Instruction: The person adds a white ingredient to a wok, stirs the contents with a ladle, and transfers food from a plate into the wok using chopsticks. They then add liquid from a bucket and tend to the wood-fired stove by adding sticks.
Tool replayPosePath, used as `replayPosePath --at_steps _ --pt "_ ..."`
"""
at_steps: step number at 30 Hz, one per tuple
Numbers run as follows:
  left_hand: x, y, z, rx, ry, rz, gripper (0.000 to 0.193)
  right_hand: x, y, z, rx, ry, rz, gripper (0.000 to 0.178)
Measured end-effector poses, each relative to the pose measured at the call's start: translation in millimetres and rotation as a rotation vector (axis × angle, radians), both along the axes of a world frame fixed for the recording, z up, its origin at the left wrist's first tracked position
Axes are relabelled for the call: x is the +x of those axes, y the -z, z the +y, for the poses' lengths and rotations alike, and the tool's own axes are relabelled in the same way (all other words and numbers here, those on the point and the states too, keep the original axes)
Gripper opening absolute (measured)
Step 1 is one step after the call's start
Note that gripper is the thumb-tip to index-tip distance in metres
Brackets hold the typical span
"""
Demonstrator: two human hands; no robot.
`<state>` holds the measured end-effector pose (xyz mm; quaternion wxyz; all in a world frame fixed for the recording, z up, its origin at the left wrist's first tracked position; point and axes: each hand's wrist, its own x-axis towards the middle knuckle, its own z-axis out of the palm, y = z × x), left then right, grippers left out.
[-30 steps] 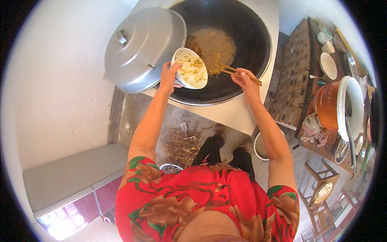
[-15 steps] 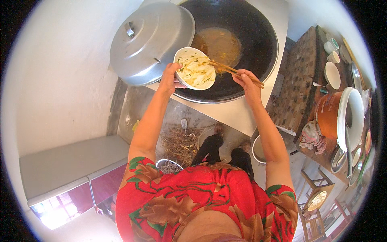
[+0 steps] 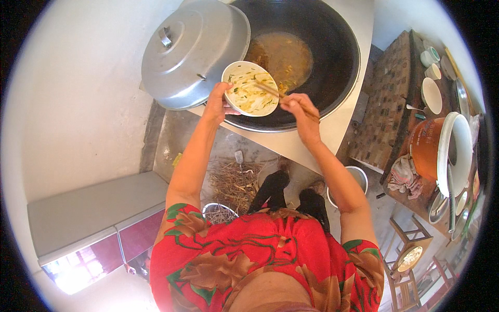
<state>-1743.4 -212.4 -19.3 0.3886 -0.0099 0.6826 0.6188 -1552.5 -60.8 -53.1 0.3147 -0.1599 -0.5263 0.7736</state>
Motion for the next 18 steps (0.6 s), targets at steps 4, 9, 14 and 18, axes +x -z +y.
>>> replayPosePath --at_steps 4,9,14,18 --pt "1 -4 4 0.046 0.024 -0.085 0.061 -2 -24 -27 0.136 -0.145 0.063 0.01" --pt "9 -11 8 0.062 0.024 -0.079 0.062 -10 5 0 0.332 -0.049 0.007 0.014" --pt "5 -2 6 -0.013 0.006 -0.016 0.067 0 17 13 0.102 -0.005 -0.008 0.014" --pt "12 -2 7 -0.039 -0.029 0.052 0.07 12 -5 -19 0.226 -0.13 -0.022 0.007"
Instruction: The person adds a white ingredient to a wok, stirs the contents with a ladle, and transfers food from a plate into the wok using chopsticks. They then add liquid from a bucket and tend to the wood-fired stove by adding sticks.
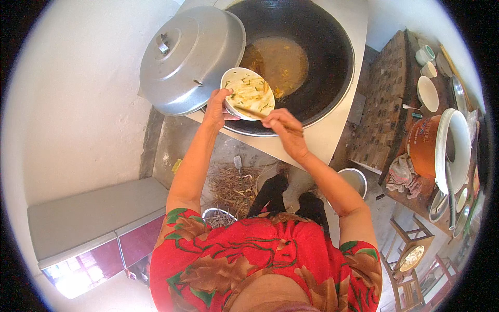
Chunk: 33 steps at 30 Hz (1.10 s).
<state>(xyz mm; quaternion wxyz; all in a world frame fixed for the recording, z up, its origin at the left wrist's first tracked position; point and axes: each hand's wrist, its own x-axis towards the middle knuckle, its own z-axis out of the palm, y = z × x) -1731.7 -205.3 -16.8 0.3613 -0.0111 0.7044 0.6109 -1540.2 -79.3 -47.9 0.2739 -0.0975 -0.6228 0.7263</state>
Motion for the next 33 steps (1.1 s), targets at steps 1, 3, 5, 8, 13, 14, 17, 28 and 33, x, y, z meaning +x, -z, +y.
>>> replayPosePath --at_steps 1,3,5,8,13,14,17,28,33 --pt "4 -6 3 -0.013 0.003 0.027 0.071 0 4 -6 -0.054 -0.037 0.001 0.007" --pt "5 -12 6 -0.036 0.007 0.069 0.073 -9 37 18 0.168 0.093 0.078 0.007" --pt "2 -11 5 -0.056 0.007 0.092 0.075 -12 51 42 -0.294 0.103 -0.056 0.008" --pt "-1 -6 10 -0.119 0.028 0.114 0.079 -1 38 64 -0.445 0.262 0.019 0.014" --pt "5 3 9 -0.136 -0.067 0.08 0.071 14 20 26 -0.487 -0.133 -0.071 0.022" --pt "4 1 4 -0.106 -0.032 0.078 0.064 11 27 20 -0.561 -0.179 -0.076 0.02" --pt "3 9 -5 -0.017 -0.028 0.028 0.056 13 52 39 -0.664 0.019 -0.074 0.013" --pt "58 -16 9 0.215 -0.232 -0.114 0.066 64 40 58 -0.944 0.49 0.201 0.015" --pt "78 -22 3 0.416 -0.231 -0.224 0.067 78 48 57 -0.397 0.67 -0.114 0.014"
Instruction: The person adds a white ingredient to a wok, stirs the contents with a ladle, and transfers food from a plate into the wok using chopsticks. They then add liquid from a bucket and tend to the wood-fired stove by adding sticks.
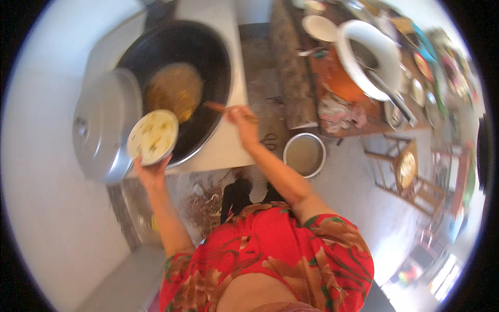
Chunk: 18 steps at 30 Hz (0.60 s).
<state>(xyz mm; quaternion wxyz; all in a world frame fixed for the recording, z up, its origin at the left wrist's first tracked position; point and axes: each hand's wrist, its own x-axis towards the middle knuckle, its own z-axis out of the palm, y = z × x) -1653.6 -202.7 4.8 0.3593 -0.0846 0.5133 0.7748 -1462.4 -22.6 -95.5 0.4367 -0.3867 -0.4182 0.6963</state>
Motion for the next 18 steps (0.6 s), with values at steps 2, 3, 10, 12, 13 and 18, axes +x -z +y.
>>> replayPosePath --at_steps 2,3,10,12,13,18 --pt "7 -4 6 0.032 0.015 0.038 0.07 5 1 6 -0.042 0.032 -0.056 0.015" --pt "8 1 6 0.064 0.004 0.028 0.069 7 3 7 -0.188 0.05 0.181 0.016" --pt "35 6 -2 0.224 -0.057 0.062 0.07 29 23 10 -0.469 0.018 0.44 0.019" --pt "41 8 -3 0.266 -0.053 0.028 0.072 30 22 6 -0.424 0.006 0.37 0.019" --pt "44 8 -3 0.28 -0.049 0.013 0.072 27 16 3 -0.397 0.011 0.323 0.019" --pt "56 4 12 0.383 0.041 -0.027 0.074 13 -13 -12 -0.276 -0.028 0.359 0.018"
